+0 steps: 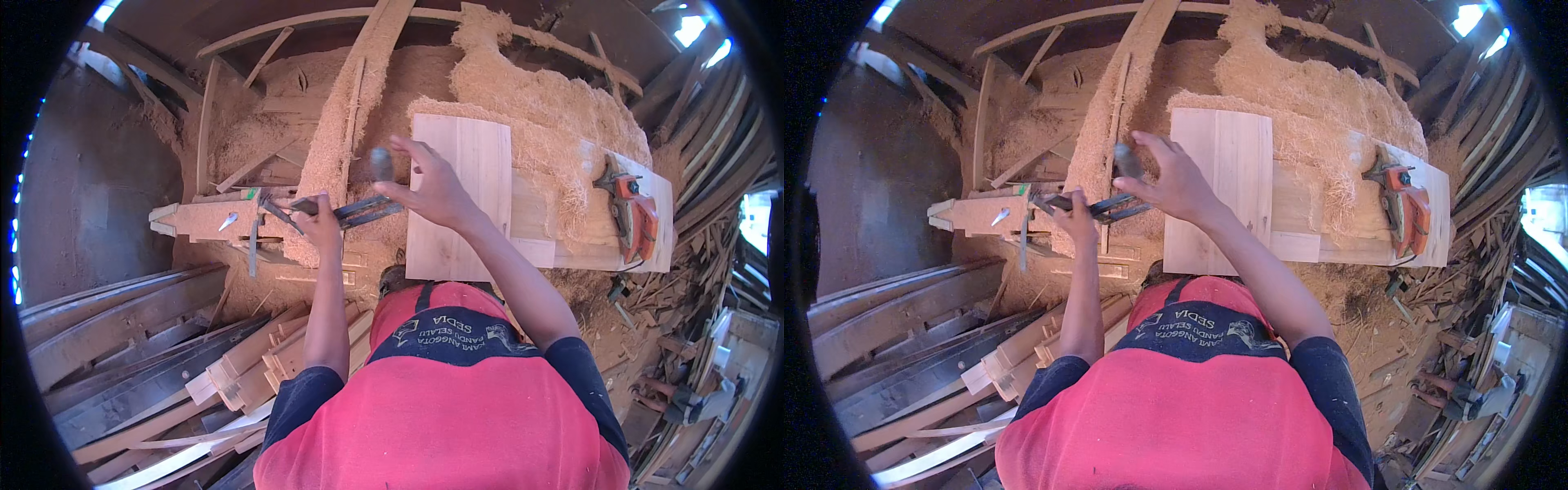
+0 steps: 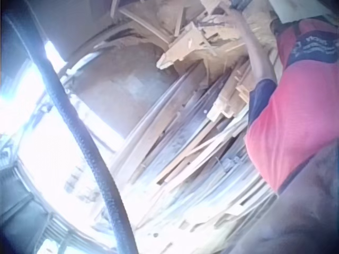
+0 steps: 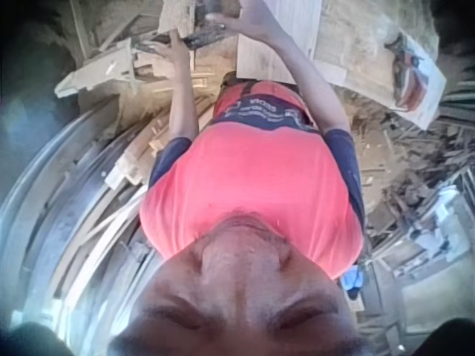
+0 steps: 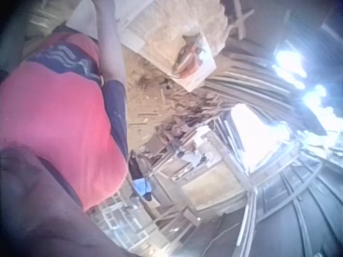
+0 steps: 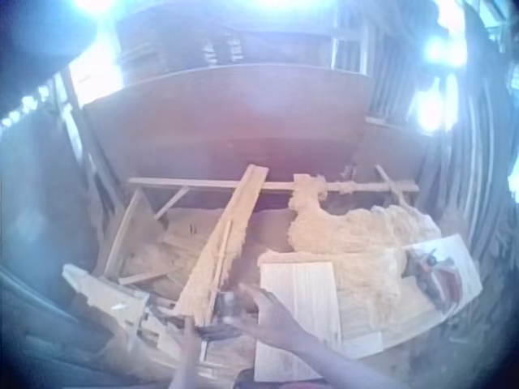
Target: The person sands the surface and edges of a wooden board using an electric sander, then uses a hammer to secure a wood piece to a larger assembly, and subsequently checks the fit of the sanded board.
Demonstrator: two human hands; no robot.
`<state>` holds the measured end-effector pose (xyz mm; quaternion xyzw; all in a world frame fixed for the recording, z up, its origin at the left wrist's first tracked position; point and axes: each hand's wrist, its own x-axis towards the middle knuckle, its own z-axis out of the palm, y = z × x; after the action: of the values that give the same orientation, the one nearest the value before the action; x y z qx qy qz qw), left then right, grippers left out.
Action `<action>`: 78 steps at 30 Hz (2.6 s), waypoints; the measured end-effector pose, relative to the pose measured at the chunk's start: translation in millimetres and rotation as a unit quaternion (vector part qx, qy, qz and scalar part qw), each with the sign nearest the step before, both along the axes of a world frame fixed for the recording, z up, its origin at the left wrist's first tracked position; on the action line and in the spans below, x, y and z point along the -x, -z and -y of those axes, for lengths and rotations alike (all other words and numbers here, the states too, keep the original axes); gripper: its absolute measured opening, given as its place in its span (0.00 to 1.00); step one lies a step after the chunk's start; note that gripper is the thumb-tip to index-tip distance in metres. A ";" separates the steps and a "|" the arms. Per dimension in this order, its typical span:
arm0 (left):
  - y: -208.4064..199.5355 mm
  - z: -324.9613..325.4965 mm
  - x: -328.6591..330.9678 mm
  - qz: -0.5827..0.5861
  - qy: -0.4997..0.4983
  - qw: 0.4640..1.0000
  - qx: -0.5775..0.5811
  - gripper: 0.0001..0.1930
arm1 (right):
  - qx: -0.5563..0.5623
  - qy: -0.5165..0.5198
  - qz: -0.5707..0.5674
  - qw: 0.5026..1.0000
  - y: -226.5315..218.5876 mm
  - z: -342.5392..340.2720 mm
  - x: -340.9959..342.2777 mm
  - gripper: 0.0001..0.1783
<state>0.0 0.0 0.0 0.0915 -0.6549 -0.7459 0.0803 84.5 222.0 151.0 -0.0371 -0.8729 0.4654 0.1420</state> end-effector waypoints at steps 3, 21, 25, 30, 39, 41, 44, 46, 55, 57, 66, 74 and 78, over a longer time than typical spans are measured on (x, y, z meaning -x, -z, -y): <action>10.3 -19.1 -21.4 -0.069 0.008 0.994 0.080 0.13 | -0.009 -0.029 0.003 1.000 5.5 4.6 0.6 0.27; -9.0 -44.4 -0.7 -0.052 0.219 0.971 0.076 0.14 | 0.151 -0.053 0.056 0.985 20.3 0.6 -7.9 0.15; -45.4 -52.5 5.2 0.006 0.227 0.958 0.173 0.16 | 0.168 -0.025 0.068 0.983 23.7 -6.5 -9.5 0.15; -15.5 -59.5 0.1 0.043 0.271 0.926 0.258 0.19 | 0.178 -0.028 0.092 0.979 24.5 -14.3 -11.6 0.13; -40.1 -112.6 -17.4 -0.094 0.297 0.897 0.312 0.22 | 0.182 0.023 0.046 0.982 21.9 -70.5 -53.4 0.15; -44.4 -120.8 -16.0 -0.076 0.309 0.894 0.315 0.22 | 0.124 0.001 0.038 0.992 15.6 -83.7 -63.4 0.15; -43.8 -124.7 -8.3 -0.054 0.348 0.890 0.289 0.22 | 0.072 -0.019 0.058 0.996 -3.8 -91.5 -73.6 0.15; -39.8 -127.9 -4.5 -0.065 0.325 0.891 0.311 0.22 | 0.076 -0.014 0.083 0.994 -16.8 -90.4 -75.9 0.16; -44.3 -127.8 -3.7 -0.010 0.371 0.878 0.301 0.24 | -0.001 0.075 -0.010 0.997 -0.6 -86.5 -73.9 0.22; -46.6 -128.8 -4.9 -0.017 0.365 0.881 0.301 0.24 | 0.098 0.009 0.107 0.989 -1.6 -93.6 -78.3 0.23; -53.8 -130.3 -5.7 -0.037 0.347 0.889 0.297 0.23 | -0.013 0.082 0.033 0.996 11.0 -81.5 -74.8 0.20; -54.3 -130.3 -6.2 -0.019 0.334 0.893 0.302 0.24 | -0.026 0.165 0.057 0.984 23.5 -60.1 -72.3 0.24; -54.8 -131.1 -9.5 -0.011 0.333 0.893 0.302 0.23 | 0.016 0.119 -0.027 0.992 36.5 -69.5 -74.6 0.23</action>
<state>9.5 131.1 54.8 -0.1694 -0.8397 -0.4960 -0.1419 159.1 291.5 114.5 -0.1301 -0.8509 0.4596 0.2187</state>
